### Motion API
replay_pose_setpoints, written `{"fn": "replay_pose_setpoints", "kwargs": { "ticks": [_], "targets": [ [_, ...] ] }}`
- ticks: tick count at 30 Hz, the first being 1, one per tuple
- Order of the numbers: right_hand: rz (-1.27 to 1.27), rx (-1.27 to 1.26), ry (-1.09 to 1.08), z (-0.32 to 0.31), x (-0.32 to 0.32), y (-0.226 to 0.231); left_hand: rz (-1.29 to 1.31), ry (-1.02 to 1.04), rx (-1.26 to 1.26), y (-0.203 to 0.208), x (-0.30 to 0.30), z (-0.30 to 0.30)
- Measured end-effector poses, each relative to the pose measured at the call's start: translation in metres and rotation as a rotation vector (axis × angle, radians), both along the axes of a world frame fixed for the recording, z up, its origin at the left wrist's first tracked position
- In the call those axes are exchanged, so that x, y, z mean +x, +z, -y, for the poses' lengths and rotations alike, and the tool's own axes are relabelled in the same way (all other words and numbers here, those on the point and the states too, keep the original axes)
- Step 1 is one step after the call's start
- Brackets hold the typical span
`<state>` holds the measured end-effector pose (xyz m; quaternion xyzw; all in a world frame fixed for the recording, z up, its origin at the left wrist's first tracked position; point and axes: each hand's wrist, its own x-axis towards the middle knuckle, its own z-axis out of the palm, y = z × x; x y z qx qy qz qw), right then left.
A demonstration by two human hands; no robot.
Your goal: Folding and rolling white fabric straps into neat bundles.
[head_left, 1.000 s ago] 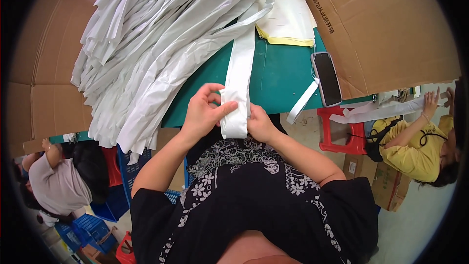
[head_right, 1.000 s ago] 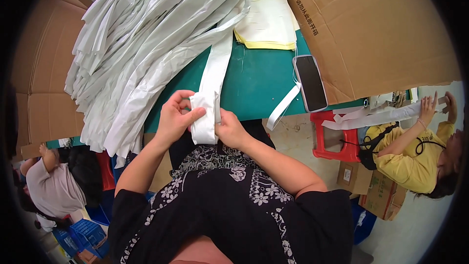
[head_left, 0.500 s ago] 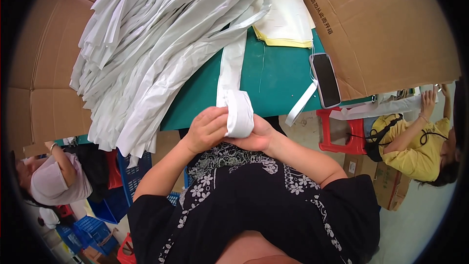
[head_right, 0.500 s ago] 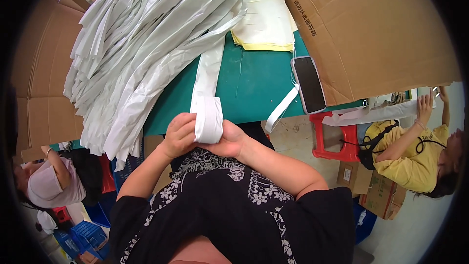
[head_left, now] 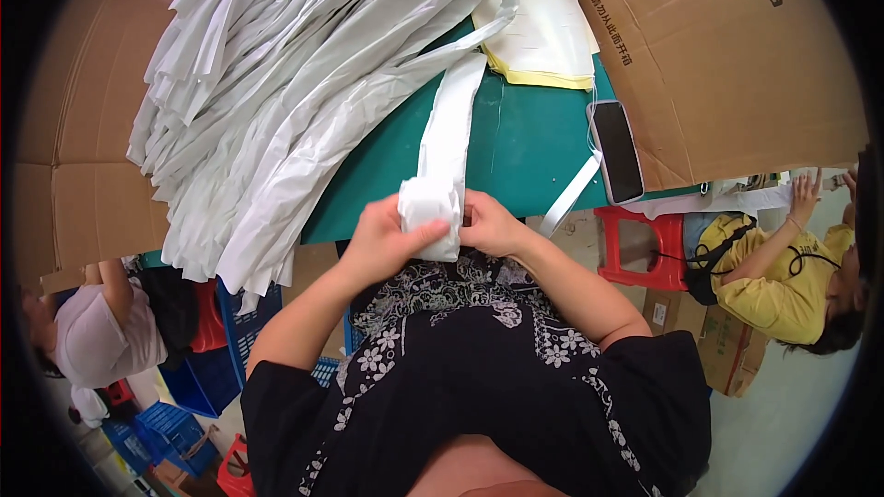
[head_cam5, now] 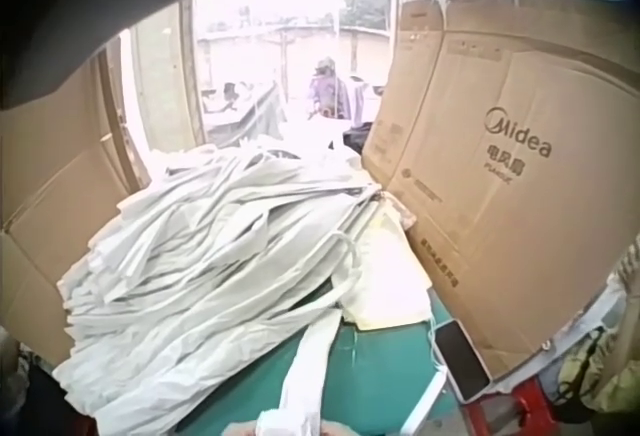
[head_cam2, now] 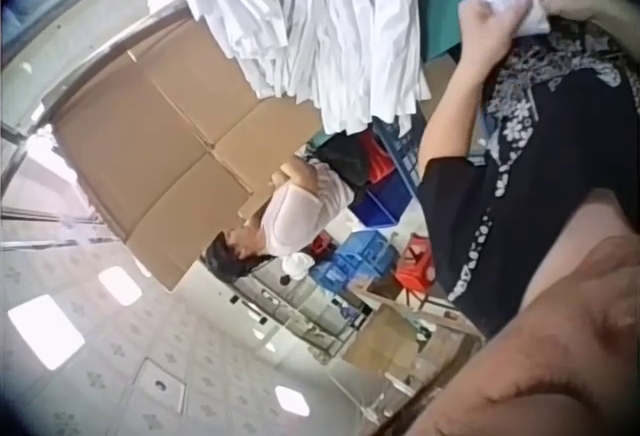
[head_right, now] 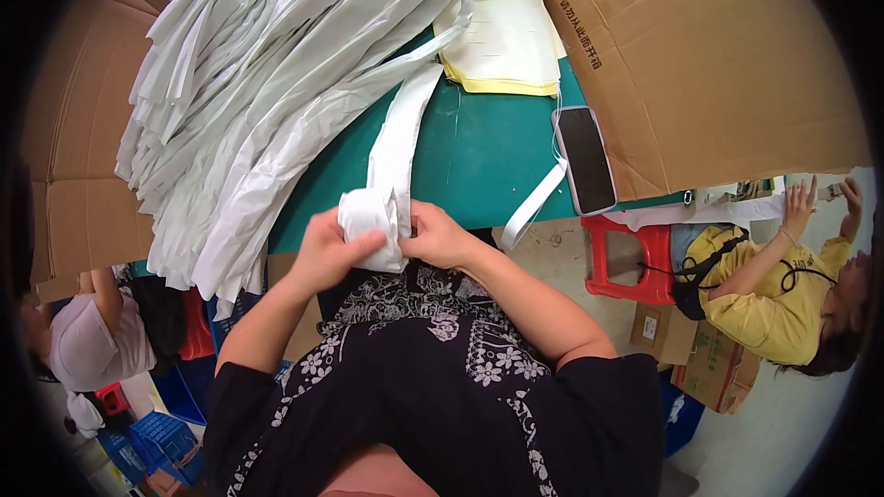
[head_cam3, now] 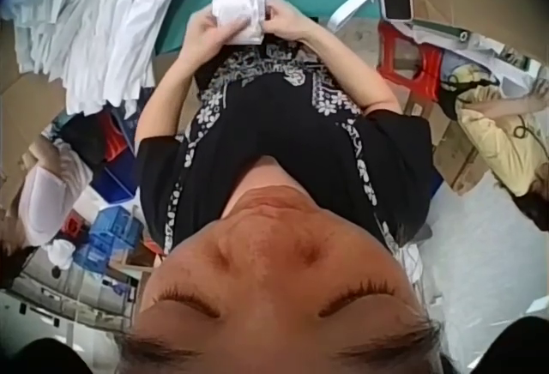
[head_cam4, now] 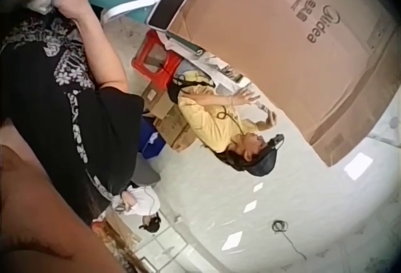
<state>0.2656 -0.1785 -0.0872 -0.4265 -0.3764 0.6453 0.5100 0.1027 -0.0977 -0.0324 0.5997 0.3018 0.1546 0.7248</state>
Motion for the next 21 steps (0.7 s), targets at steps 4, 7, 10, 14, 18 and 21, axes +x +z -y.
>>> {"fn": "replay_pose_setpoints", "kwargs": {
  "ticks": [4,7,10,14,18,21],
  "targets": [
    [-0.249,-0.225,-0.082,0.005,-0.007,-0.010,-0.094,-0.091,-0.384,0.004,0.016,-0.023],
    [-0.335,-0.440,-0.208,0.006,-0.013,-0.008,-0.148,-0.082,-0.305,-0.007,0.019,-0.019],
    [-0.602,-0.334,-0.303,0.010,-0.009,-0.004,0.183,0.027,0.147,-0.029,0.007,-0.005],
    [-0.908,-0.220,-0.337,0.019,-0.013,-0.016,0.201,-0.258,1.132,-0.030,0.009,-0.007],
    [-1.193,-0.299,-0.223,0.025,-0.024,-0.006,0.332,-0.236,1.266,-0.060,0.009,-0.001],
    [-1.234,-0.256,-0.168,0.020,-0.018,-0.009,0.262,-0.199,1.167,-0.052,0.008,0.008]
  ]
}}
